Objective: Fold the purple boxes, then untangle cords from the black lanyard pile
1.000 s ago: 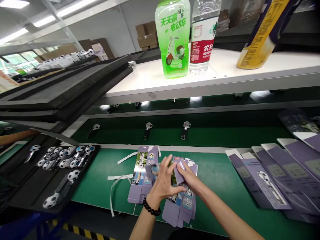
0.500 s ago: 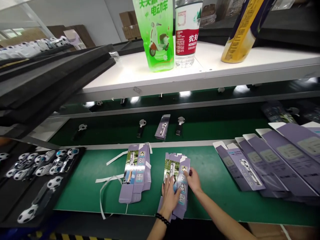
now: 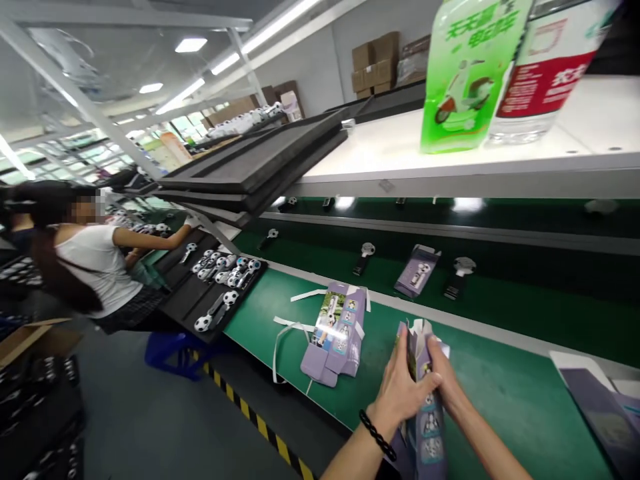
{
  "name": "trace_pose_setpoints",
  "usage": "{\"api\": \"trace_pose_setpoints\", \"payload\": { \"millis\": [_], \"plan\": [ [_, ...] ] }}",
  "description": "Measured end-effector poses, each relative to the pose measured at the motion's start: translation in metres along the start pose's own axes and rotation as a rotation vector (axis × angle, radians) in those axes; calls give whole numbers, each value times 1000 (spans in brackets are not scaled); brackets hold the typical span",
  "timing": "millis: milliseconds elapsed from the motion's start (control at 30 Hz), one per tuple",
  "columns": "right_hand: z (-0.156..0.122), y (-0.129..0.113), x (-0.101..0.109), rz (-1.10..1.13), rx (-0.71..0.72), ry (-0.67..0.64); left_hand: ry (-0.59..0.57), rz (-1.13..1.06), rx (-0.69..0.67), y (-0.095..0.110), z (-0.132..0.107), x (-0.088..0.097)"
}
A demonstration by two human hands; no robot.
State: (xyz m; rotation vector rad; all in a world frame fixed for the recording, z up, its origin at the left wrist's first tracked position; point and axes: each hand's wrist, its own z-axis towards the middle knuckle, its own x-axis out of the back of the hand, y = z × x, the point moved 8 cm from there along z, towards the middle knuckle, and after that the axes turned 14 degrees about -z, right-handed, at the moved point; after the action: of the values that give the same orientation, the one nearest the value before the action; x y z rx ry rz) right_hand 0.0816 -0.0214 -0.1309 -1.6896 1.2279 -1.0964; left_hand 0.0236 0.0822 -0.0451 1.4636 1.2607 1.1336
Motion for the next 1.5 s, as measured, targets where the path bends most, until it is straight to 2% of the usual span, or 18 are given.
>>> {"api": "trace_pose_setpoints", "payload": {
  "millis": [100,200,400,533,633,700,800,933,1067,1200,1367,1500],
  "plan": [
    [-7,11,-8,130,-116,-77,47,88,-12,12,-3,21],
    [-20,11,-19,258,-177,-110,45,150,-39,17,-4,40],
    [-41,-15,-41,385,-299,-117,-1,255,-286,24,-9,49],
    [-57,-27,-63,598,-438,-371,-44,404,-437,27,-10,57],
    [-75,-30,-72,466,-514,-571,-74,487,-517,39,-17,64],
    [-79,-40,-70,308,-443,-600,-68,532,-558,50,-22,68],
    [-74,-64,-65,184,-319,-529,-96,613,-659,65,-28,68],
    [-63,-81,-68,185,-268,-460,-117,711,-781,73,-29,68],
    [-61,-82,-84,272,-270,-536,-85,776,-848,76,-28,75],
    [-56,-91,-84,254,-189,-483,-84,803,-904,79,-29,79],
    [-61,-104,-89,278,-179,-608,-39,782,-934,84,-32,87],
    [-52,-114,-88,219,-37,-601,-18,751,-964,86,-31,92]
  ]
}}
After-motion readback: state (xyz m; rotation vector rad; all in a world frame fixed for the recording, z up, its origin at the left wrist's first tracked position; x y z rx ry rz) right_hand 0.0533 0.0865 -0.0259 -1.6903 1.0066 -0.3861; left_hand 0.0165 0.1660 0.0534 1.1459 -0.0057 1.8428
